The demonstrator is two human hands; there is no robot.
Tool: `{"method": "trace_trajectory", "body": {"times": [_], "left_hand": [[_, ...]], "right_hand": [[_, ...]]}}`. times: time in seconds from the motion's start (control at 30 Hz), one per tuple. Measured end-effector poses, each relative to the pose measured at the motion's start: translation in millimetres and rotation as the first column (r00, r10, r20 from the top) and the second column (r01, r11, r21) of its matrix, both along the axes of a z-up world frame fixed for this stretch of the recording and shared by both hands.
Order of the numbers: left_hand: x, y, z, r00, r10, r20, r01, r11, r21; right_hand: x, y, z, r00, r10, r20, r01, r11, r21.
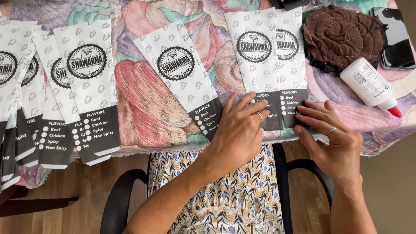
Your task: The person is applying glue to the edges of printed paper wrappers and folding them to create packaging sleeves.
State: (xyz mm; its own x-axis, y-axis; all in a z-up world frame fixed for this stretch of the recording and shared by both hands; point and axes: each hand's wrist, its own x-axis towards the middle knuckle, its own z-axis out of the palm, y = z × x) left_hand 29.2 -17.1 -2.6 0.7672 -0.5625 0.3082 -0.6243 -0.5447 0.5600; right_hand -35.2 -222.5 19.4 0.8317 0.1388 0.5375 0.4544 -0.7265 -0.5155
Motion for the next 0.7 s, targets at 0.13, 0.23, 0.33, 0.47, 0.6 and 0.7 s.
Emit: {"method": "trace_trajectory", "body": {"times": [0.13,0.23,0.33,0.47,0.6,0.7], "left_hand": [[-0.5,-0.6,-1.7,1.0,-0.003,0.012,0.003,0.999,-0.032],[-1.2,-1.7,-2.8,1.0,-0.004,0.021,0.005,1.0,-0.028],[-8.4,7.5,6.3,0.999,-0.011,0.048,0.015,0.996,-0.085],[-24.6,44.8,27.0,0.959,0.224,0.177,-0.225,0.974,-0.014],[-26.7,66.0,6.6,0.883,0.417,0.216,-0.448,0.886,0.122],[-22.5,60.0,7.5,0.95,0.287,0.124,-0.3,0.949,0.098]], "right_hand": [[-1.1,1.6,0.5,1.0,0.0,0.004,0.0,1.0,0.004],[-2.2,3.4,2.5,1.0,-0.003,0.006,0.003,1.0,-0.004],[-2.3,7.6,5.9,1.0,-0.007,-0.008,0.007,1.0,0.021],[4.6,14.4,0.8,0.997,0.043,0.07,-0.041,0.999,-0.029],[13.3,36.3,-2.3,0.979,0.188,0.083,-0.187,0.982,-0.026],[14.5,40.7,-8.2,0.984,0.162,0.069,-0.16,0.986,-0.038]]}}
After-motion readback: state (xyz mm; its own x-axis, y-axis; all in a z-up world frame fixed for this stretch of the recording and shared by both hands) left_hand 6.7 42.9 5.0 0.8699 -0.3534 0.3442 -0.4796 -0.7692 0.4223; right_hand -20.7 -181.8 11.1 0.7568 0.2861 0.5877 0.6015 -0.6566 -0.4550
